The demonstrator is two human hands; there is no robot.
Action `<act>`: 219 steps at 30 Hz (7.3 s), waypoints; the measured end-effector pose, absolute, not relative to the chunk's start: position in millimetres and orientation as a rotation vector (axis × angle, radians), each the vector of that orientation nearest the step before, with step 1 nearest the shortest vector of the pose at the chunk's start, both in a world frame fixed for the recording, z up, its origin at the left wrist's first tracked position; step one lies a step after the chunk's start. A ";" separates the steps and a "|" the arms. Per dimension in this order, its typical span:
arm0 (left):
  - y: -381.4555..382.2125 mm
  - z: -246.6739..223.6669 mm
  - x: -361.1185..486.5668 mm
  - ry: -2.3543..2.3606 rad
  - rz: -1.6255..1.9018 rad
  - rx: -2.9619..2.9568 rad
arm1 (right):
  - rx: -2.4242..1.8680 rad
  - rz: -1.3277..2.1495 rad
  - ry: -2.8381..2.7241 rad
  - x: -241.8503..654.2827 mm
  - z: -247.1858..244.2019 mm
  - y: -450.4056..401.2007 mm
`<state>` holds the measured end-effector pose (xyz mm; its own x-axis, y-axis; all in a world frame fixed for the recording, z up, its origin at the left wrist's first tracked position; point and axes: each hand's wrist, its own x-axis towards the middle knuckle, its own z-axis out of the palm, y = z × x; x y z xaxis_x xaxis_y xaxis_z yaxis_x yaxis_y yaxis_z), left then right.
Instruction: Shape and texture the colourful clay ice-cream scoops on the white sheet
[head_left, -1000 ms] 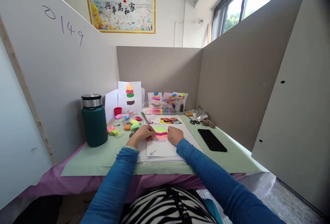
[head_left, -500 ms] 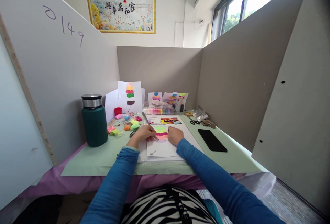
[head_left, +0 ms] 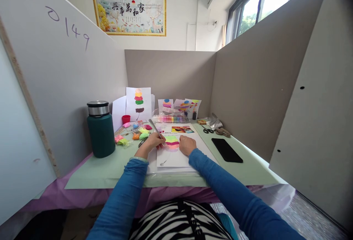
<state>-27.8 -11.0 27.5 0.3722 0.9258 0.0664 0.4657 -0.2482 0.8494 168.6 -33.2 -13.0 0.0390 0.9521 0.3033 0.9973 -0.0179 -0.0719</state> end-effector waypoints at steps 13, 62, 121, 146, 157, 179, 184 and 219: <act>-13.1 24.1 -21.9 1.304 0.630 1.782 | -2.052 -0.247 -1.994 168.3 -12.1 -35.5; -10.9 32.4 -28.0 1.538 0.670 1.776 | -2.069 -0.222 -1.985 169.4 -13.4 -33.5; 5.0 23.2 -31.4 1.690 0.686 1.834 | -2.050 -0.204 -1.975 170.8 -14.3 -32.0; 1.3 23.2 -30.3 1.603 0.738 1.815 | -2.071 -0.183 -1.968 169.6 -10.8 -34.9; -0.7 22.5 -28.5 1.536 0.675 1.839 | -2.063 -0.173 -1.967 170.7 -10.5 -34.9; 11.7 11.2 -28.9 1.510 0.722 1.857 | -2.039 -0.164 -1.950 173.6 -13.5 -31.5; 10.5 11.1 -28.5 1.487 0.716 1.856 | -2.035 -0.175 -1.946 173.6 -13.8 -31.6; -4.9 20.2 -26.6 1.431 0.652 1.925 | -2.028 -0.157 -1.941 173.8 -12.2 -33.6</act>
